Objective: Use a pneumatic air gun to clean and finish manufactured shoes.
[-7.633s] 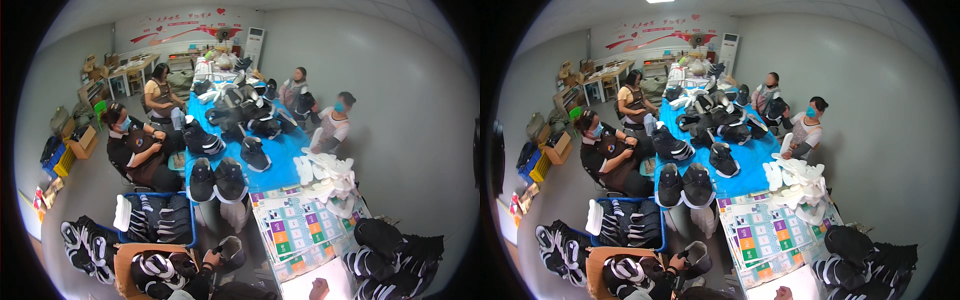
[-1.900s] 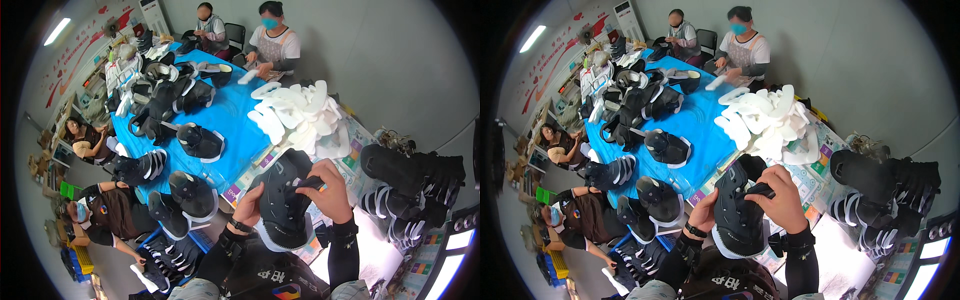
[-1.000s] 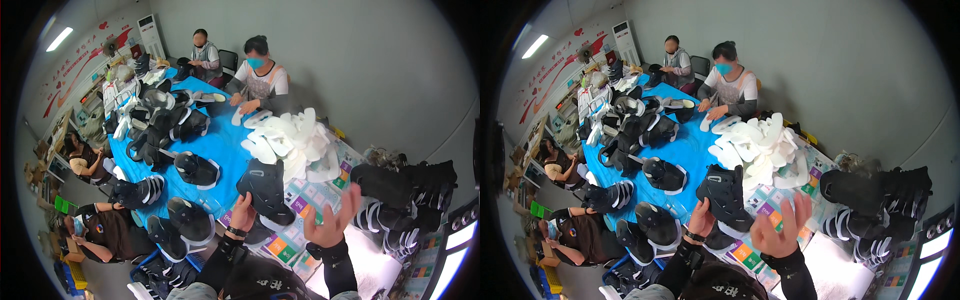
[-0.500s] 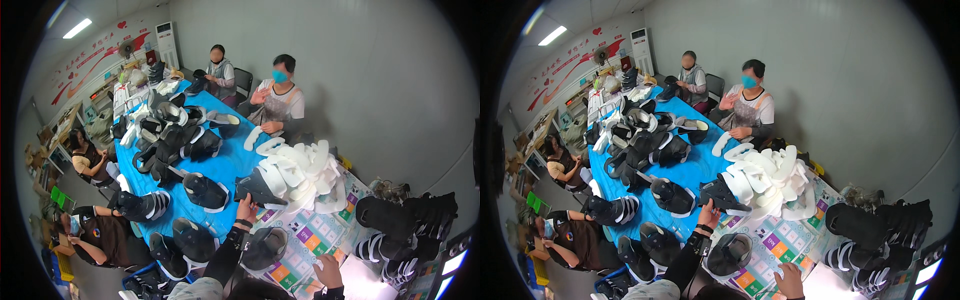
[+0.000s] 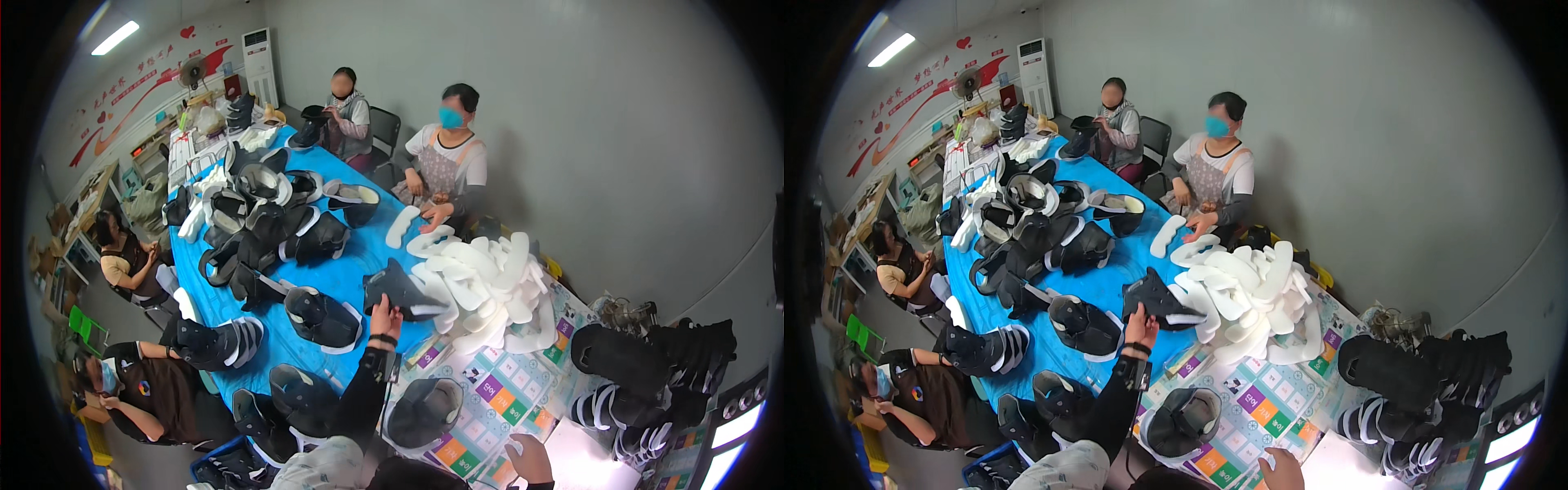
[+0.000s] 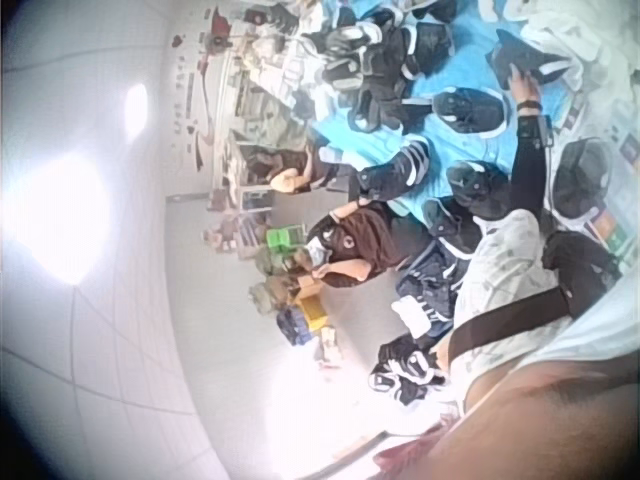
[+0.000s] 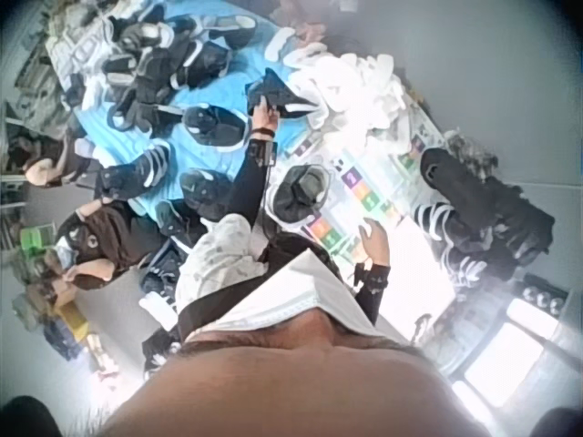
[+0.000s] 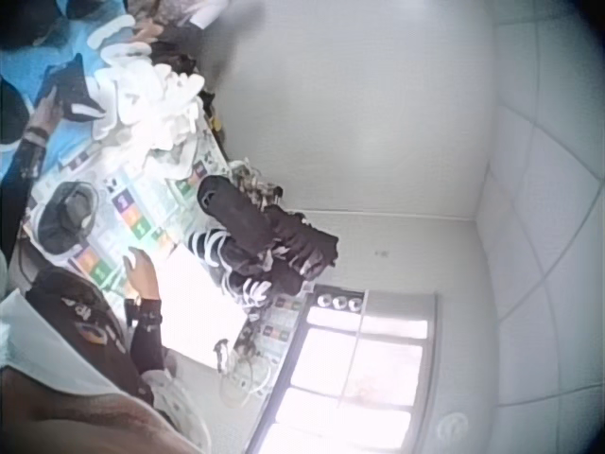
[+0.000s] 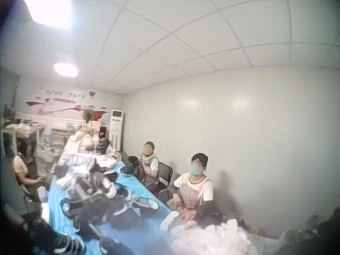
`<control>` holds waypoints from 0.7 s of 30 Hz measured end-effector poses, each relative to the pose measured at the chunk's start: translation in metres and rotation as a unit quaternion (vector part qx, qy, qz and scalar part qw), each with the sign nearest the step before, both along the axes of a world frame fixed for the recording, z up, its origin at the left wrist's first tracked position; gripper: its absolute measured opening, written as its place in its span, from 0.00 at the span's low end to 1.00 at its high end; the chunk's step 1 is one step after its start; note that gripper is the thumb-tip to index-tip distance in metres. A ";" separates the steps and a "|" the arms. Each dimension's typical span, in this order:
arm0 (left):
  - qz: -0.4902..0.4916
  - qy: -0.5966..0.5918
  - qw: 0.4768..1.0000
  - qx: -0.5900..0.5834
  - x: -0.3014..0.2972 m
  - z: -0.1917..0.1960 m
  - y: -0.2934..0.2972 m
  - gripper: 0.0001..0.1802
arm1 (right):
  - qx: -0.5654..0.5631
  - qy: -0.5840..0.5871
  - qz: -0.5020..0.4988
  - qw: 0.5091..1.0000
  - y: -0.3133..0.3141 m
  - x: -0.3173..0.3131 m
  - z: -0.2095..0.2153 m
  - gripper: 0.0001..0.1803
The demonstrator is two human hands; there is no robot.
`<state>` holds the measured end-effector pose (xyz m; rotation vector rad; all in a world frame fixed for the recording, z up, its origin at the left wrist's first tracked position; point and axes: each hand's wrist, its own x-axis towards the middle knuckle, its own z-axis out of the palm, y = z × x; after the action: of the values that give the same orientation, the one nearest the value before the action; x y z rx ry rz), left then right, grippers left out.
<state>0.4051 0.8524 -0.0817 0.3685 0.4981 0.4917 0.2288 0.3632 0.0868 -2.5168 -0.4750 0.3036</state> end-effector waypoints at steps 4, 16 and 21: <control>0.004 0.014 0.999 0.032 0.053 0.031 0.029 0.12 | -0.013 0.011 -0.016 1.000 0.005 -0.001 0.005 0.19; -0.027 -0.037 0.999 0.028 0.141 0.037 0.066 0.12 | -0.039 -0.015 -0.038 0.998 -0.023 -0.031 0.001 0.18; -0.040 -0.027 0.999 0.023 0.158 0.034 0.063 0.11 | -0.041 0.052 -0.079 0.995 -0.029 -0.033 0.009 0.20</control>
<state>0.5631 0.9153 -0.0475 0.4174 0.4192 0.4354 0.1962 0.3341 0.0955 -2.5849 -0.2252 0.3975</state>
